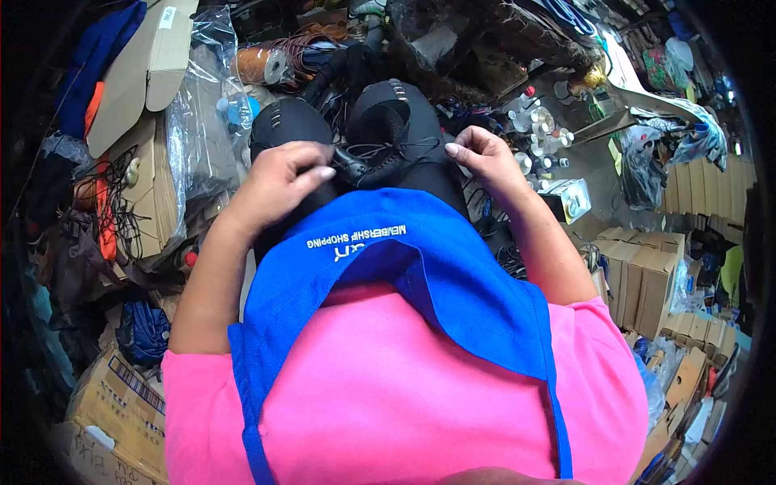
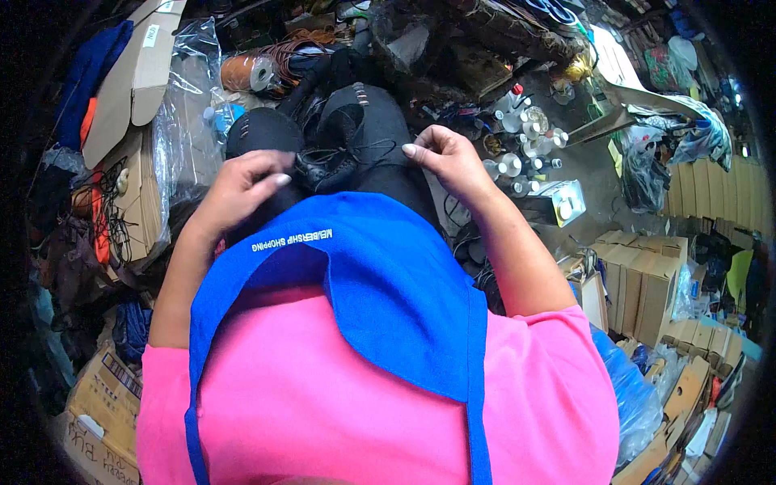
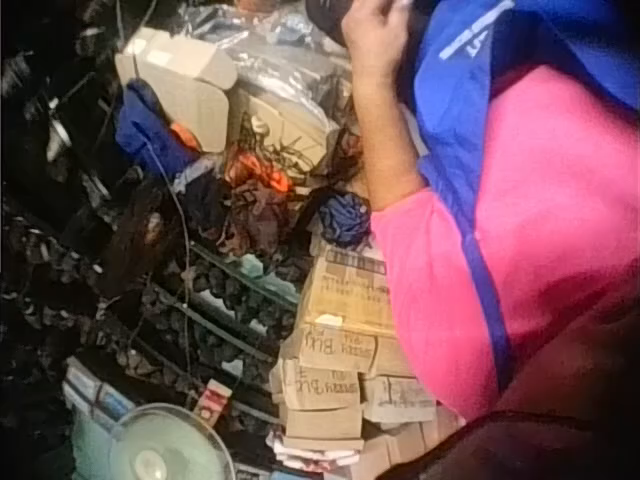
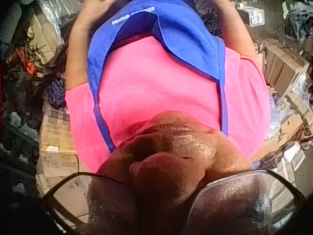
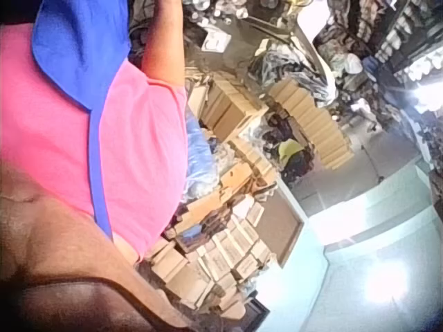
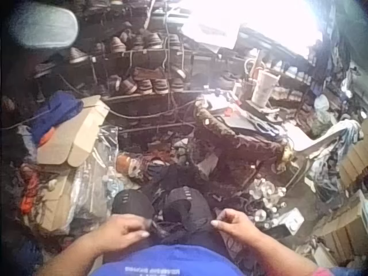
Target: Stitching or sewing a black shoe by hand using a needle and thread.
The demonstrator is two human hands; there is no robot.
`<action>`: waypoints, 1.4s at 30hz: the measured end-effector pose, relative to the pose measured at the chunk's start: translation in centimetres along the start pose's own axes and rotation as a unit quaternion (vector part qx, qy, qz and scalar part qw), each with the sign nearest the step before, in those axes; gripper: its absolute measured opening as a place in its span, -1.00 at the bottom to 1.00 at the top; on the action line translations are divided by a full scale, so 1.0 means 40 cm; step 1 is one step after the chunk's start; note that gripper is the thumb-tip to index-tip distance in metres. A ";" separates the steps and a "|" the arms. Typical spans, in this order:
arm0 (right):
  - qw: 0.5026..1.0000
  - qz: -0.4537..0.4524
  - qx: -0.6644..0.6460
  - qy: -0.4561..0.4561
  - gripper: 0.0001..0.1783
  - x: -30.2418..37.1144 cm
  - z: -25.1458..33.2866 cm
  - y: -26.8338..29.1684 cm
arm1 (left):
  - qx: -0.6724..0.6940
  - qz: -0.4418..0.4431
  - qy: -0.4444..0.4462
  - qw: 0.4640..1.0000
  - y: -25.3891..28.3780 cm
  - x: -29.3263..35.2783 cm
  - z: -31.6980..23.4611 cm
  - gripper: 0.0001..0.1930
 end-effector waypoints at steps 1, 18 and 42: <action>1.000 -0.010 0.000 -0.001 -0.77 0.000 -0.012 0.012 | 0.003 -0.019 0.073 0.997 0.024 0.005 0.004 -0.84; 0.988 -0.117 0.103 0.009 -0.75 0.011 -0.073 0.189 | -0.092 -0.164 -0.026 0.982 0.100 -0.071 -0.025 -0.55; 0.943 0.082 0.238 0.218 -0.85 -0.090 0.167 -0.015 | 0.085 0.156 0.049 0.983 -0.063 -0.257 0.003 -0.74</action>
Point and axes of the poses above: each hand's wrist, its own x-axis away from the middle knuckle, its own y-axis out of the back of the hand, z = x × y, the point moved 3 cm from there along -x, towards the middle knuckle, and after that the axes turned 14 degrees about x, right-handed, at the moved point
